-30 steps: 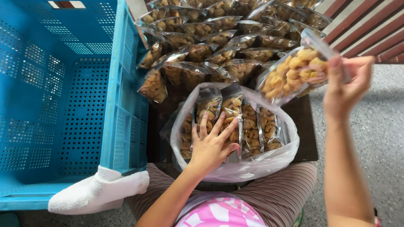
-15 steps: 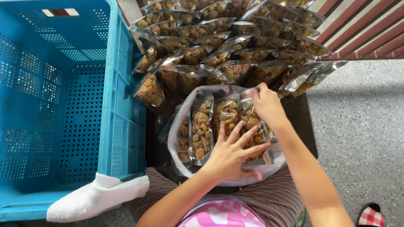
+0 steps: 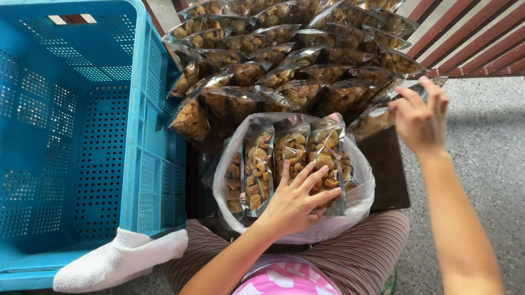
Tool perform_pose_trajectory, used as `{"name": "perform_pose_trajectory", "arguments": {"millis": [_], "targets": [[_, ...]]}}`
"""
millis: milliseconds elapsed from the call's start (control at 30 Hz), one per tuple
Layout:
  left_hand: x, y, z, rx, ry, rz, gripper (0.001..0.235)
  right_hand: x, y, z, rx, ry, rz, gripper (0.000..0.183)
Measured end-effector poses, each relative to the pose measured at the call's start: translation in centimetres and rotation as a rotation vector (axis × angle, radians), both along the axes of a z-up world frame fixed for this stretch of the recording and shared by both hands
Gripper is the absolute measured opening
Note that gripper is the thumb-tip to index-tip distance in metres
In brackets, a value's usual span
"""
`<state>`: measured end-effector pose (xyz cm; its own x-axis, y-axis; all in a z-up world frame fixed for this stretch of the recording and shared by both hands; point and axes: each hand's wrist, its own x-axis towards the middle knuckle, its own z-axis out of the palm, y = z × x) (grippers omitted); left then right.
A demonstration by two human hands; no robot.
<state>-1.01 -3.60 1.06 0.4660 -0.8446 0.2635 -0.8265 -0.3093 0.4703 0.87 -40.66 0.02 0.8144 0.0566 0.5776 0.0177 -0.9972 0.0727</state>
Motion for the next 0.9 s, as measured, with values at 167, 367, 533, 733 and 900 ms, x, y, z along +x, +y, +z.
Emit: {"name": "perform_pose_trajectory", "arguments": {"millis": [167,367,533,733,900], "targets": [[0.4,0.6,0.3,0.014,0.032,-0.035,0.075,-4.8,-3.4,3.7,1.170,-0.128,0.070,0.013],[0.7,1.0,0.4,0.047,0.061,-0.080,0.075,-4.7,-4.8,9.0,1.149,0.636,-0.216,0.032],[0.5,0.9,1.3,0.085,0.039,-0.071,0.075,2.0,3.1,-0.1,0.615,1.090,0.015,0.037],[-1.0,-0.3,1.8,0.161,0.102,-0.061,0.085,5.5,7.5,-3.4,0.280,1.011,-0.161,0.025],[-2.7,-3.3,0.3,-0.020,0.052,-0.104,0.081,6.6,8.2,-2.3,0.244,1.089,-0.082,0.027]]}}
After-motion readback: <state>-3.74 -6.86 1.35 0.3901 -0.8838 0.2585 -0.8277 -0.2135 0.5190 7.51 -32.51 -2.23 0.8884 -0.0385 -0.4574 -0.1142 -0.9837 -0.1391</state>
